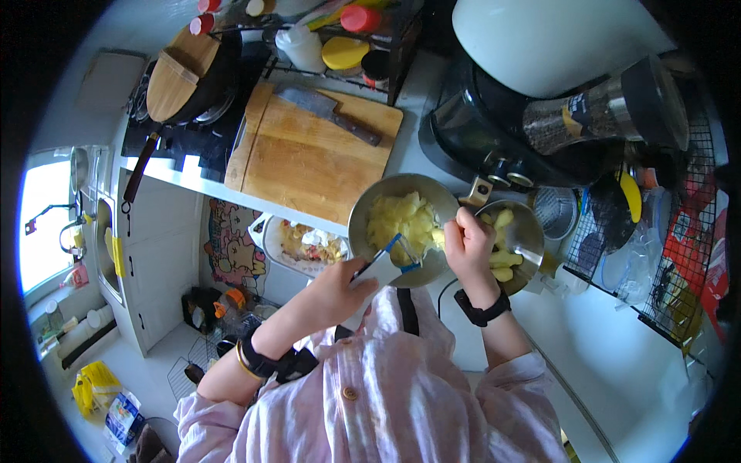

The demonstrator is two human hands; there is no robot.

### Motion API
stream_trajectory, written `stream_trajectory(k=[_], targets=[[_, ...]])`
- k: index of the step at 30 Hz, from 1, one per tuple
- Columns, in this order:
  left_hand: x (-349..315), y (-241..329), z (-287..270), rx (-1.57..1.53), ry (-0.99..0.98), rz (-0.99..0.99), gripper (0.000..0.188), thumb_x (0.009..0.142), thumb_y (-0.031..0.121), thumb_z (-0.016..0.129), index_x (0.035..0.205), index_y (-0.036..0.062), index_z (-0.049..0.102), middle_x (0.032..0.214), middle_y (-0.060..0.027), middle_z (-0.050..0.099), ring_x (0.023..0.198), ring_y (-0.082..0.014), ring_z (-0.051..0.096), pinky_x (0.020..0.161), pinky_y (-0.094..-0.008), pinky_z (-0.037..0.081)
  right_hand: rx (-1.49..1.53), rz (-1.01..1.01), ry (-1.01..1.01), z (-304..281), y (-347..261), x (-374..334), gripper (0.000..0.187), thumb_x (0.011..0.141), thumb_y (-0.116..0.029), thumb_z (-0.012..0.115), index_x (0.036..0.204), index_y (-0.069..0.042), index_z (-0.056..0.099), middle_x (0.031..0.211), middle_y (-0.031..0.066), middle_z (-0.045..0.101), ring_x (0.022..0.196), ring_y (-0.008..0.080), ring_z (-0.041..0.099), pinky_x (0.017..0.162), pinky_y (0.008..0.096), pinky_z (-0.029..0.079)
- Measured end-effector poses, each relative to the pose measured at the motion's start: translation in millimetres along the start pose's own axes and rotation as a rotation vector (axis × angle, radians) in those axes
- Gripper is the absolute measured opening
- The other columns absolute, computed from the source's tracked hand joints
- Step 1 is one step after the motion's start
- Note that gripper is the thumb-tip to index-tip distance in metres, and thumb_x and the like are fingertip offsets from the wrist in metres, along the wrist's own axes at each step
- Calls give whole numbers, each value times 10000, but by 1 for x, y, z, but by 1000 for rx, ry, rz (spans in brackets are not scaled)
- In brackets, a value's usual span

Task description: The person peels potatoes with a vegetable peeler over a cutting board and a metal bowl. Potato skins are collected in a small container while peeled potatoes are placed into the bowl.

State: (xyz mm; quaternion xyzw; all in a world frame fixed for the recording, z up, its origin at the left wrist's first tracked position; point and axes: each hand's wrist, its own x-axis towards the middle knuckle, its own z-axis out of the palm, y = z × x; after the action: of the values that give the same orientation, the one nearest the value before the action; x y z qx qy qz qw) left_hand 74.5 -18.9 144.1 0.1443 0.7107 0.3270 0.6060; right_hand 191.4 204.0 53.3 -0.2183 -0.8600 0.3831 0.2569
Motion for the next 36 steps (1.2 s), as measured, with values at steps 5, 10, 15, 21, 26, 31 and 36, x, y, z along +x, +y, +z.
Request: stream_trajectory(k=[5,10,15,21,26,31,36], targets=[[5,0,6,-41,-30,-35,223,1061,150,579,1189,-31,607,851,-76,700,723,-128,686,652,-328,567,36,-218,-174,10,-4,-6,233,871,-17,607,709,-69,447,547,109,478,456,290,529,459,406,417],[2,-4,2,-39,-23,30,214,1072,156,570,1166,-33,602,838,-82,712,694,-146,696,628,-331,574,-112,-172,-103,8,5,3,249,860,-27,616,696,-65,431,553,112,481,464,297,541,446,409,411],[4,2,0,-16,-35,-37,210,1078,153,555,1166,-32,603,813,-73,709,686,-149,702,615,-325,574,14,-284,-94,4,-2,-5,256,866,-51,616,685,-78,437,574,116,508,485,307,561,477,399,446],[-1,1,-4,-116,-35,-46,229,1076,157,563,1208,-26,602,820,-62,695,683,-141,701,606,-321,577,-22,-111,-105,-6,-2,6,253,877,-21,611,687,-64,451,594,116,533,498,311,567,468,409,424],[3,2,2,40,-26,37,236,1071,166,582,1197,-32,609,848,-61,702,722,-121,688,655,-301,571,21,-219,-242,2,-9,-7,286,835,17,633,661,-39,412,594,145,482,518,331,544,508,399,416],[-6,5,-5,-74,-36,24,229,1070,171,586,1171,-32,619,820,-56,697,719,-114,687,645,-303,565,-83,-141,-78,0,10,9,273,873,-9,605,677,-76,427,534,107,465,447,288,521,437,395,377],[4,9,1,-86,-65,-94,211,1069,169,584,1152,-20,627,810,-65,705,714,-121,686,646,-308,557,92,-215,-189,-2,-18,-6,245,828,32,610,658,-35,447,606,130,498,522,308,544,515,401,429]])
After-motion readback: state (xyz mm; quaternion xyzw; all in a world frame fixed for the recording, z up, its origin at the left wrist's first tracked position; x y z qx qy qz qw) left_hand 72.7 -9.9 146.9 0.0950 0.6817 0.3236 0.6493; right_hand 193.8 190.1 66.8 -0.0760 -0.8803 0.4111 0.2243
